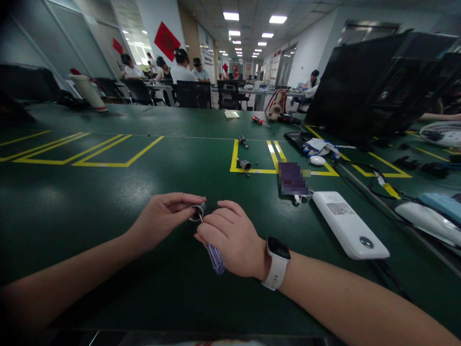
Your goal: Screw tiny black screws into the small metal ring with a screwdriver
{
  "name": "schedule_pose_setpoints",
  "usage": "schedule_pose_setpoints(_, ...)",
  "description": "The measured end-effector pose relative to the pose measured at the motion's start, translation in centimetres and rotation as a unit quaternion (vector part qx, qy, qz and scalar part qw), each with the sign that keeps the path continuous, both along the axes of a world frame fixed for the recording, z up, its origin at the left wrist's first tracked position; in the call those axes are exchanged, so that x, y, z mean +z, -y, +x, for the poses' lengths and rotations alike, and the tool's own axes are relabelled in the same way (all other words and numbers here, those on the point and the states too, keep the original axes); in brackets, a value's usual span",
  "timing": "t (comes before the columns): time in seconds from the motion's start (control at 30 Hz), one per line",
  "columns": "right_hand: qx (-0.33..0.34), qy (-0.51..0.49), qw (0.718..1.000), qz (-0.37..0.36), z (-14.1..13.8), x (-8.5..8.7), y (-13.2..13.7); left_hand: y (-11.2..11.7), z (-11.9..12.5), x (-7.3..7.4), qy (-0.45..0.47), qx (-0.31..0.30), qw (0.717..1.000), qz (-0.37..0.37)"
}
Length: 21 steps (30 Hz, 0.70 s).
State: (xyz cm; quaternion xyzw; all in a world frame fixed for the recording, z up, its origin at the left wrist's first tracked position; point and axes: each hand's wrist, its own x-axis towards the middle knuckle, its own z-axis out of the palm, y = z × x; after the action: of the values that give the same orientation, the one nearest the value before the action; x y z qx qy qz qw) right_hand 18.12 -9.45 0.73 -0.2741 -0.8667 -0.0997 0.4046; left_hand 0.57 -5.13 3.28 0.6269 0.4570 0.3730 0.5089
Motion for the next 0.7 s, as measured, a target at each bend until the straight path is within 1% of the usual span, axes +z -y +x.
schedule_pose_setpoints(0.17, 0.006, 0.000, 1.000, -0.003, 0.04, -0.03, -0.02, 0.06, 0.03, 0.01, -0.002, -0.012, 1.000, -0.002)
schedule_pose_setpoints(0.3, 0.009, 0.004, 1.000, -0.012, 0.04, -0.06, -0.02, 0.23, 0.01, 0.16, -0.010, -0.010, 1.000, 0.006)
schedule_pose_setpoints(0.53, 0.023, -0.033, 0.999, -0.007, 0.00, 0.12, 0.16, 0.20, -0.13, 0.33, -0.029, -0.001, 0.999, 0.027)
schedule_pose_setpoints(0.7, 0.019, -0.031, 0.999, -0.027, 0.05, -0.12, 0.14, 0.27, -0.02, 0.24, -0.016, 0.001, 1.000, 0.012)
